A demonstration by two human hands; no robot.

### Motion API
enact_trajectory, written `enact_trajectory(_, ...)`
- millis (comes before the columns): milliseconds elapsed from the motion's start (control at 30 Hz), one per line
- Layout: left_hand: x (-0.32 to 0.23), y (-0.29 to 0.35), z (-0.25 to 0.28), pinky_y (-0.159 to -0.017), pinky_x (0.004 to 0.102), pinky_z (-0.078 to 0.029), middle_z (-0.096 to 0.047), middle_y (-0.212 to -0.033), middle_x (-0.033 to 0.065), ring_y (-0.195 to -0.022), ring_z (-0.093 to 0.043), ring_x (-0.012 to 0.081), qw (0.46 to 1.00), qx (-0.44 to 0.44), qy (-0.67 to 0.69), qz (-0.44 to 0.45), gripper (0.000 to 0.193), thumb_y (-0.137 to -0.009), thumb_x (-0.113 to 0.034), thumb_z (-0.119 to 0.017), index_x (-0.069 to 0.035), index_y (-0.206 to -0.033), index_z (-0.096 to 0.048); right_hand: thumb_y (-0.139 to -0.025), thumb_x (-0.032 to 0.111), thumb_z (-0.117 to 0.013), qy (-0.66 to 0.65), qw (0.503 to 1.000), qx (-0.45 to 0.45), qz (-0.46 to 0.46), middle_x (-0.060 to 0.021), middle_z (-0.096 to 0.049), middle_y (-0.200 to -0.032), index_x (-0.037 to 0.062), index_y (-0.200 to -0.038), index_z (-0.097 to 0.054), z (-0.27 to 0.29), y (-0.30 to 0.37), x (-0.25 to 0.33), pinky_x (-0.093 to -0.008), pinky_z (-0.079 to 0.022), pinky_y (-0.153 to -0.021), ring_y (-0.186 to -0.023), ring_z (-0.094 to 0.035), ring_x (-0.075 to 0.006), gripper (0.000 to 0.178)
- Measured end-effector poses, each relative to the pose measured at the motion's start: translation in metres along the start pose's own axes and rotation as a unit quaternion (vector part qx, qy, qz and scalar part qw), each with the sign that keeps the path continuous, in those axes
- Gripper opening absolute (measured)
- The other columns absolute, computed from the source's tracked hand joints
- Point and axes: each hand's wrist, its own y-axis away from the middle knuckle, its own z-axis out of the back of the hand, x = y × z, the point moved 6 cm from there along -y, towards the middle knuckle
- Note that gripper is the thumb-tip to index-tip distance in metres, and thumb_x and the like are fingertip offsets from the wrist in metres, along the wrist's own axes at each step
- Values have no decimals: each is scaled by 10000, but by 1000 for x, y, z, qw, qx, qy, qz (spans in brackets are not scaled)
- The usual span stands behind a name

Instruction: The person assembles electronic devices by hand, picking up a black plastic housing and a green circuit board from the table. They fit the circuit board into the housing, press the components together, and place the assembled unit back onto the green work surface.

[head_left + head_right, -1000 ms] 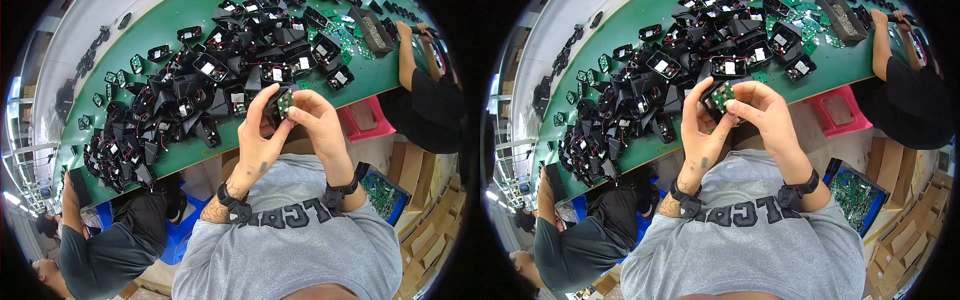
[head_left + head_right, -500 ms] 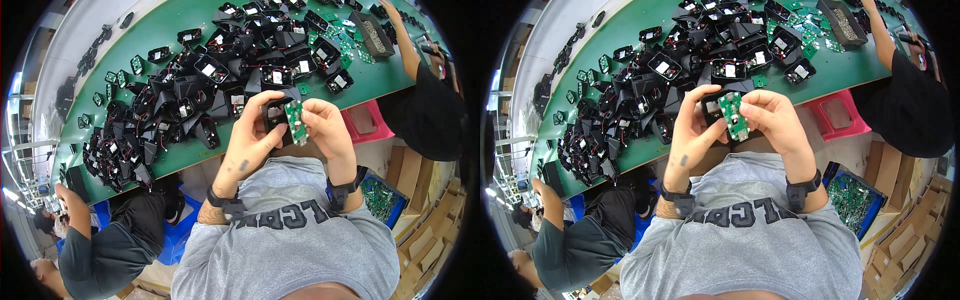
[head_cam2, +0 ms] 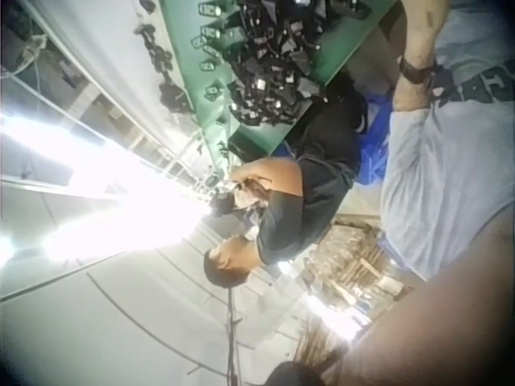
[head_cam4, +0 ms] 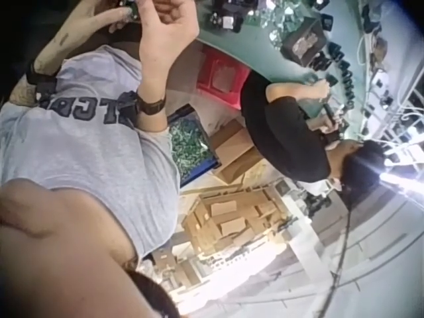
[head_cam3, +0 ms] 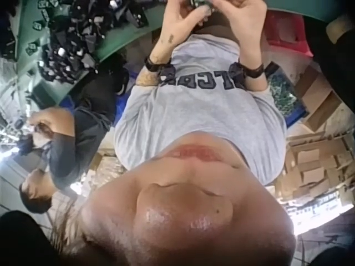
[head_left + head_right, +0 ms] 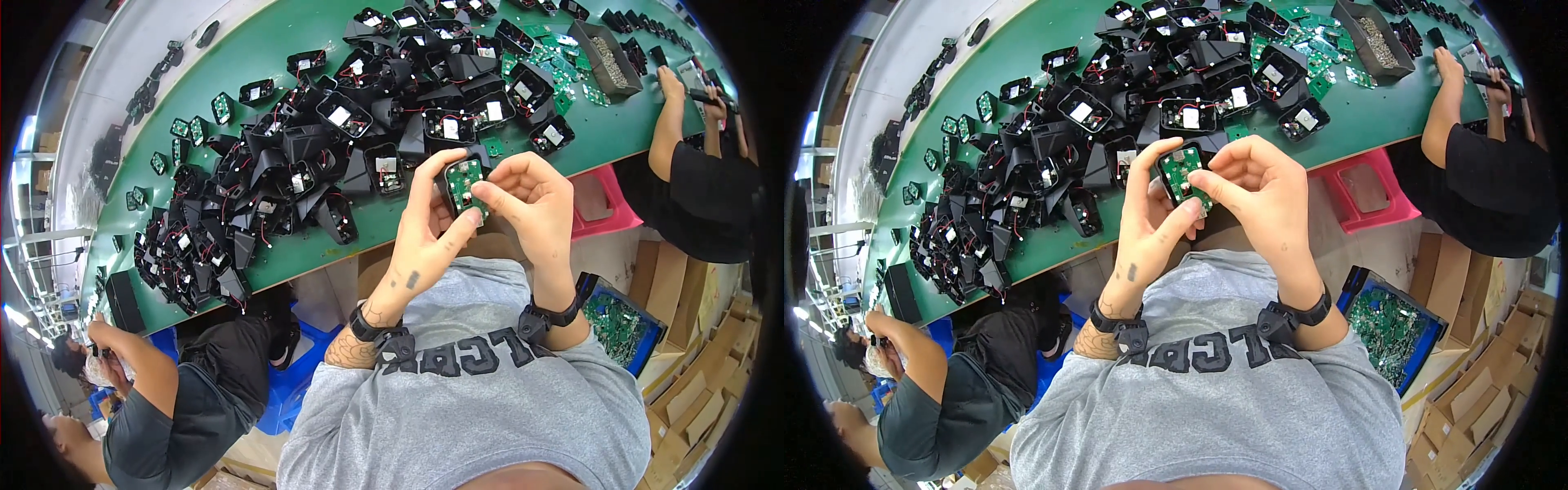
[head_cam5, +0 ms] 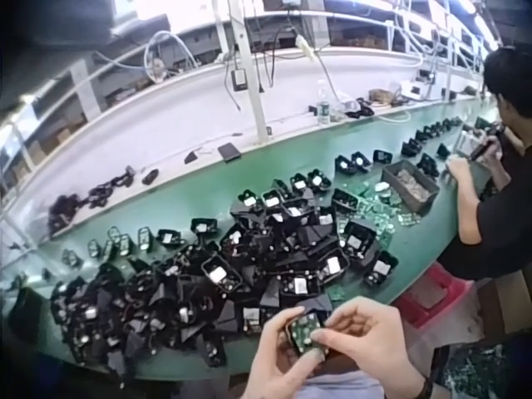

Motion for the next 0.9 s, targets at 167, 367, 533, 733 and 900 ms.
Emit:
enact_trajectory(167, 14, 3, 3, -565, 185, -428, -524, -953, 39, -742, -511, 64, 999, 4, 29, 39, 550, -888, -33, -535, -160, -1365, -292, -760, 8, -708, 135, 991, 2, 5, -14, -634, -775, -2, -919, -608, 0, 1, 15, -174, -461, -616, -684, -589, -51, 189)
enact_trajectory(367, 9, 3, -7, -523, 190, -394, -515, -840, 25, -654, -478, 57, 995, 60, 50, 54, 512, -919, -46, -494, -164, -1370, -282, -800, 14, -648, 66, 988, 91, 102, -73, -590, -1102, -23, -1136, -578, -7, -3, 6, -244, -458, -791, -946, -562, -110, 346)
enact_trajectory(533, 10, 5, -6, -521, 211, -410, -521, -792, 33, -615, -488, 66, 995, 65, -7, 73, 523, -942, -57, -446, -166, -1408, -235, -815, -7, -621, -152, 975, 163, -23, -124, -566, -1206, -32, -1229, -526, -14, -5, -11, -305, -465, -886, -1044, -563, -166, 426)
enact_trajectory(733, 3, 3, -8, -636, 223, -440, -547, -1065, 74, -740, -523, 71, 994, 36, -98, 18, 519, -924, 0, -445, -125, -1399, -278, -783, -63, -634, -163, 976, 146, -21, -111, -589, -1148, -39, -1197, -542, -13, -5, -5, -303, -467, -888, -1037, -569, -167, 425)
enact_trajectory(900, 3, 2, -9, -834, 257, -444, -508, -1251, 126, -1041, -532, 140, 990, -10, -120, -79, 439, -892, 54, -479, -32, -1312, -386, -764, -125, -610, -189, 974, 113, 51, -103, -581, -1121, -53, -1137, -562, -15, 1, 3, -292, -472, -878, -1033, -562, -163, 383)
